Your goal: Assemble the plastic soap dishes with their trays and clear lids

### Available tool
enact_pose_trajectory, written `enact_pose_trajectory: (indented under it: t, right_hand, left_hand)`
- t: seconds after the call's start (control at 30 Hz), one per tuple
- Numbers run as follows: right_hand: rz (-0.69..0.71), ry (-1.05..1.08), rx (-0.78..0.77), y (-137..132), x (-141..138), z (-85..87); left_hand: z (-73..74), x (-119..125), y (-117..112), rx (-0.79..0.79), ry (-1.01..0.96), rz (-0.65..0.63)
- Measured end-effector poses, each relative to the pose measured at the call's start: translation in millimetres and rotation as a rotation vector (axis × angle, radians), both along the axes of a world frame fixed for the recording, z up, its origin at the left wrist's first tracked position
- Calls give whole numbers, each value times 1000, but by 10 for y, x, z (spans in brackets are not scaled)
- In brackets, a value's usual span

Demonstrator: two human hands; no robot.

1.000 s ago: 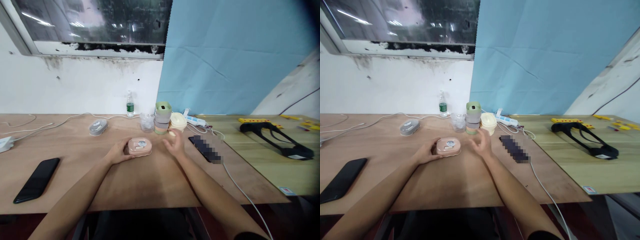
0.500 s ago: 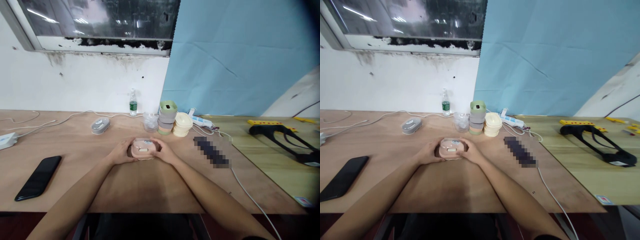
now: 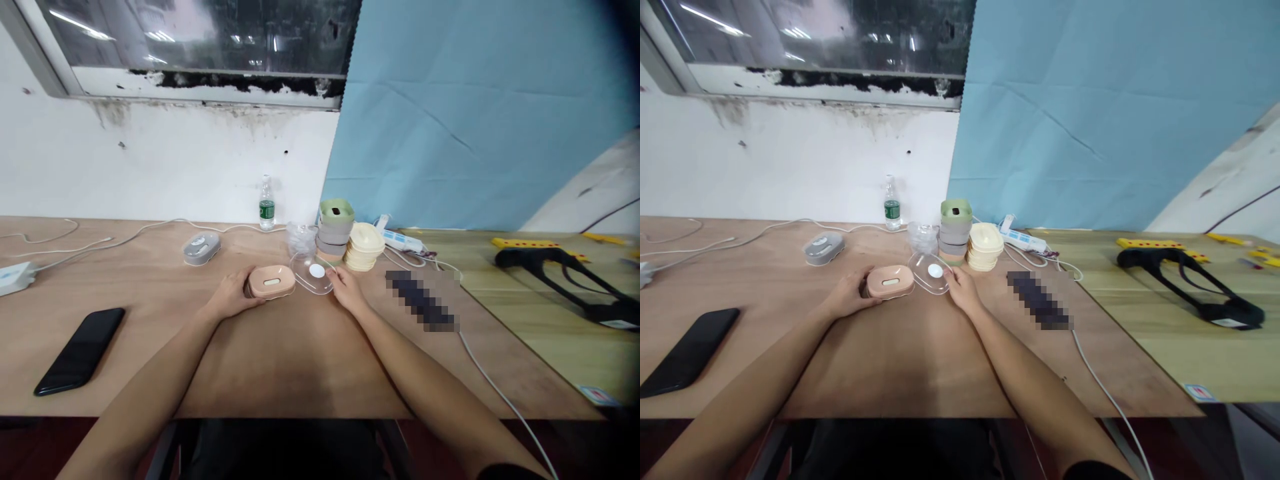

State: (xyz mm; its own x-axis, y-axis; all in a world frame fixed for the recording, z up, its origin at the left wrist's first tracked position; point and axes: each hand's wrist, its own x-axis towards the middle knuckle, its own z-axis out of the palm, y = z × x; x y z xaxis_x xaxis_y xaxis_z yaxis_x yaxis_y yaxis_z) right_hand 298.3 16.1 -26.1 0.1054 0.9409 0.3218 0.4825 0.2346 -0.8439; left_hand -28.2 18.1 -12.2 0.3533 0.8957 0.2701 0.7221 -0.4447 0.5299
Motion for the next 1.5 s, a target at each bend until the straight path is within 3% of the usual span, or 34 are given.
enact_pose_trajectory:
  t: [0.1,0.23,0.43,0.67,0.9,1.1,1.23,1.37,1.5]
  right_hand:
    - [81,287,-121,-11,-90,67]
    - [126,523,-162,1,-273,383]
    - [34,530,-12,289,-579,886]
    - [8,580,-135,772,-736,1119]
    - [103,598,-283,906,-653,1090]
    - [12,507,-248,876,-620,1044]
    - [26,456,-222,865,-646,1053]
    - [47,392,-99,814,-658,982]
    - [145,197,92,508,-642,704]
  left_hand:
    - [45,-59,4,9,16,59]
    - [42,-92,27,16,11,67]
    - [-48,-74,51,24,26,32]
    - [-101,-85,86,19,35,-5]
    - [-122,-79,94,8,16,-12]
    - [-81,-63,71,-8,46,-3]
    - [-93,-62,81,-4,60,-6]
    - [-113,-70,99,2,61,-12]
    - [-125,-77,96,5,9,-30]
